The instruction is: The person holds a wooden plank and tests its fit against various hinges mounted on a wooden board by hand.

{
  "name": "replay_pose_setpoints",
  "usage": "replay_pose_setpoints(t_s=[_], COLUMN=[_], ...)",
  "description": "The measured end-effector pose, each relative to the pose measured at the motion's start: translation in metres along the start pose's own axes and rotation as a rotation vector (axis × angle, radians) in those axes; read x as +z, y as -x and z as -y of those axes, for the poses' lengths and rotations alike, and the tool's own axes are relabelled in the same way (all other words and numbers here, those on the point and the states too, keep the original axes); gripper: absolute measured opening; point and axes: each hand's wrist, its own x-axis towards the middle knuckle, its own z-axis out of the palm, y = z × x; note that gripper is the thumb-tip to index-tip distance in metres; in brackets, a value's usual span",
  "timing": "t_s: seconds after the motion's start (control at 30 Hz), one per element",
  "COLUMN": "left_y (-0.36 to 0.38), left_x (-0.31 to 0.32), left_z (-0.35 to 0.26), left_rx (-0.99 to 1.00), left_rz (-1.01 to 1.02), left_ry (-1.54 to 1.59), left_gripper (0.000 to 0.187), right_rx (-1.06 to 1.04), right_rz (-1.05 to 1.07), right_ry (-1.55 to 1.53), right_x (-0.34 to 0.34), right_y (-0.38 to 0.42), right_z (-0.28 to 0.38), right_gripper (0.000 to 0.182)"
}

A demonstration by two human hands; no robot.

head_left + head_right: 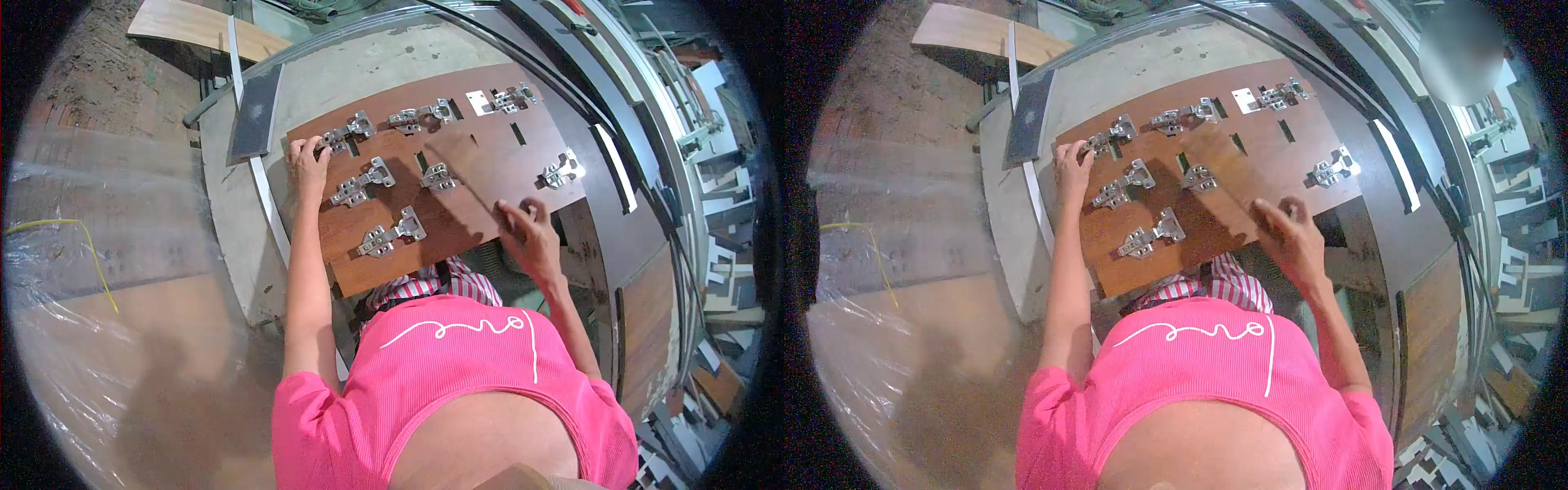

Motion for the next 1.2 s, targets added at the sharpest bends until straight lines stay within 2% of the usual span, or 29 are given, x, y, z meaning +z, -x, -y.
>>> replay_pose_setpoints(t_s=[0.07,0.13,0.27,0.33,0.37,0.53,0.6,0.67,0.77,0.87,1.07,1.2], left_y=[0.0,0.0,0.0,-0.001,-0.001,0.001,0.002,0.002,0.001,0.001,0.001,0.002], left_x=[-0.001,0.002,-0.003,0.002,0.002,-0.005,-0.006,-0.004,-0.003,0.001,0.001,0.003], left_z=[-0.002,0.001,-0.002,0.005,0.005,-0.004,-0.006,-0.004,-0.002,0.003,0.0,0.001], left_rx=[0.002,0.011,0.033,0.117,0.081,0.049,0.02,0.064,0.064,0.079,0.064,0.074], left_rz=[0.0,-0.002,-0.016,-0.042,-0.016,0.046,0.05,0.028,0.039,0.028,0.019,-0.012], left_ry=[0.007,0.011,0.01,0.018,0.043,0.078,0.065,0.043,0.017,0.02,0.004,0.03], left_gripper=[0.031,0.031,0.031,0.029,0.028,0.029,0.029,0.029,0.031,0.032,0.031,0.03], right_rx=[-0.024,-0.105,-0.015,-0.028,-0.061,0.131,0.229,0.371,0.417,0.537,0.506,0.506], right_rz=[0.049,0.004,-0.008,-0.014,-0.023,-0.066,-0.284,-0.351,-0.448,-0.357,-0.441,-0.398], right_ry=[0.06,0.114,0.112,0.076,0.096,-0.067,-0.036,-0.013,0.089,0.099,0.1,0.13], right_x=[0.012,0.017,0.017,0.02,0.016,0.008,0.009,0.002,-0.002,-0.002,0.005,0.01], right_y=[0.011,0.016,0.019,0.018,0.019,0.034,0.04,0.045,0.056,0.065,0.071,0.071], right_z=[0.001,0.0,0.006,0.001,0.002,-0.012,-0.032,-0.048,-0.074,-0.09,-0.087,-0.094], right_gripper=[0.045,0.043,0.042,0.042,0.043,0.045,0.046,0.047,0.045,0.046,0.047,0.047])
